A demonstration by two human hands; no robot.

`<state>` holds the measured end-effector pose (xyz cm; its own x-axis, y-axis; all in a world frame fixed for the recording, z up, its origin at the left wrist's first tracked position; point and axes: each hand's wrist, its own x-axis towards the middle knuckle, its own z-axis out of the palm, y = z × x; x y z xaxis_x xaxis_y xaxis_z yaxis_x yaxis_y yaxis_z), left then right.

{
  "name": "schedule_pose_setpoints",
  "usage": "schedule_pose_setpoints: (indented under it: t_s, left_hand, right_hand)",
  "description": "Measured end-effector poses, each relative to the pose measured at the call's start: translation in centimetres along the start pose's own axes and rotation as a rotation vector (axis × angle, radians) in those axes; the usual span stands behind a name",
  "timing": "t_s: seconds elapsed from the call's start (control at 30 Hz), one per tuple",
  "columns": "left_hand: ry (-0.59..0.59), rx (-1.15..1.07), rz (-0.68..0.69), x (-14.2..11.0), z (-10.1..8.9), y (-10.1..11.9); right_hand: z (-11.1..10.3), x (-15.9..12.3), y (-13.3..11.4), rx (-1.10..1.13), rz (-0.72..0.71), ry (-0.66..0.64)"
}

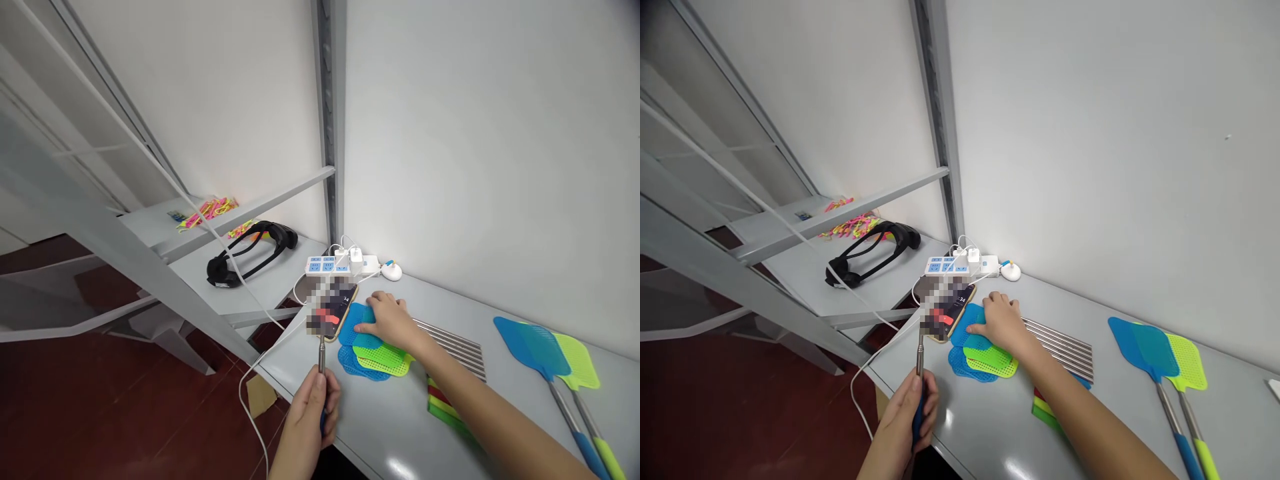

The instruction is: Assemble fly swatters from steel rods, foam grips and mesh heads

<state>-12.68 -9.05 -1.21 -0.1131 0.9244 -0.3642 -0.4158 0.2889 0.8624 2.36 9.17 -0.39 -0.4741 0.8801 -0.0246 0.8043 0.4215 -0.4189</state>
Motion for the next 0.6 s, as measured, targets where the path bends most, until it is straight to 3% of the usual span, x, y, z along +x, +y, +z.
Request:
schedule_pose_setpoints:
  t_s: [0.27,0.4,0.5,0.6]
  left_hand:
    - [0.031,0.167,0.026,0.2,-0.8,1.7]
    - [-0.084,0.276,0.064,1.6,-0.2,1.7]
    - [-0.184,0.353,0.135,2.8,1.4,2.4]
    - [-0.308,0.407,0.183,3.8,4.6,4.3]
  right_hand:
    - [-0.5,0.4,0.9,0.143,0.100,0.118]
    - [-2.8,-0.8,1.5,0.351,0.149,0.154]
    - [-5.2,-3.3,1.8,0.538,0.131,0.144]
    - [-7.1,-6.9,2.5,0.764,0.173,0.177]
